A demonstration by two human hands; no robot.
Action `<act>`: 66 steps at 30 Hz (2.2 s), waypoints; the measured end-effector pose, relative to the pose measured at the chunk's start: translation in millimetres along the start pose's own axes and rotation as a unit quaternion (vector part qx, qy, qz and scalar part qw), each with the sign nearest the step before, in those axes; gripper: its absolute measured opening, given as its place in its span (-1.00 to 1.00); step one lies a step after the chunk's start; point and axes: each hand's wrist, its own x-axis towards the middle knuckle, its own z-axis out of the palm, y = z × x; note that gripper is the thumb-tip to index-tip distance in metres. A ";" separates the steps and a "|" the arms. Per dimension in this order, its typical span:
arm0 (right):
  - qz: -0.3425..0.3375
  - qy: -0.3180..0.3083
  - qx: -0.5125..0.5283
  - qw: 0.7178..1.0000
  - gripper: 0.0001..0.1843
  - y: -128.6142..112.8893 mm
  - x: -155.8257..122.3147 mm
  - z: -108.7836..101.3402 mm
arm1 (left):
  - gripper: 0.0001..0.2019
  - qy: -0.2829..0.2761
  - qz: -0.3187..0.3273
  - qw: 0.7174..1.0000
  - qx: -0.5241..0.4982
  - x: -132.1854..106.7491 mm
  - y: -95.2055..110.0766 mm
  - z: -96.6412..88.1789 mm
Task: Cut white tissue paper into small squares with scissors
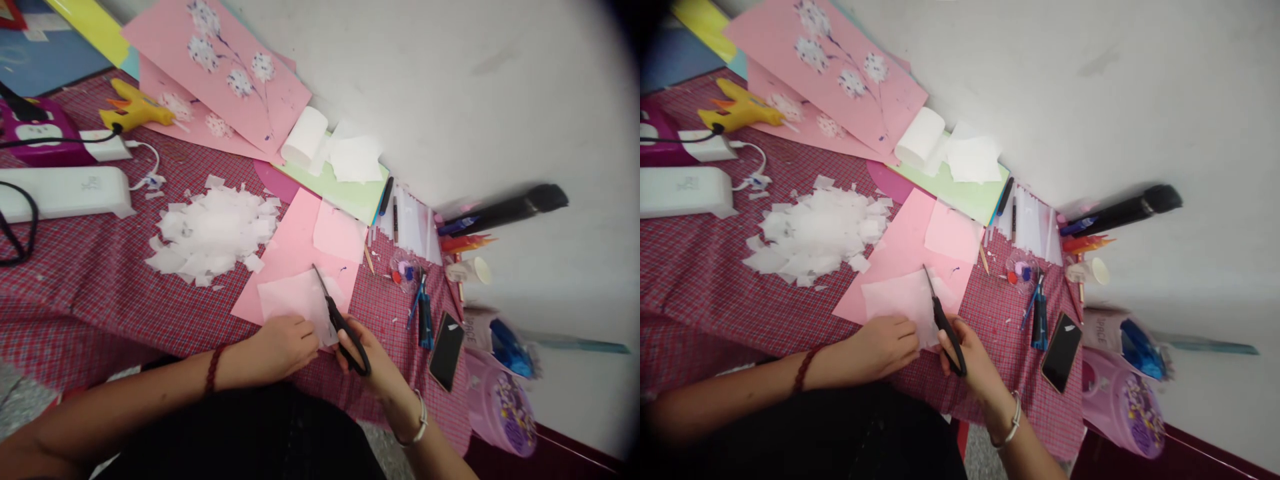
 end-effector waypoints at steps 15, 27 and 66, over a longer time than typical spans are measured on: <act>-0.146 -0.105 0.222 0.958 -0.45 -10.7 -40.9 -46.1 | -0.87 0.039 -0.194 0.963 -0.183 32.0 -14.4 -61.4; -0.148 -0.115 0.300 0.936 -0.58 4.6 -38.7 -46.1 | -0.77 0.006 -0.234 0.825 -0.515 120.2 -11.4 -37.8; -0.020 -0.310 0.298 0.903 -0.53 -37.3 83.4 60.4 | -0.87 0.349 -0.419 0.531 -0.648 -0.9 -93.6 -123.3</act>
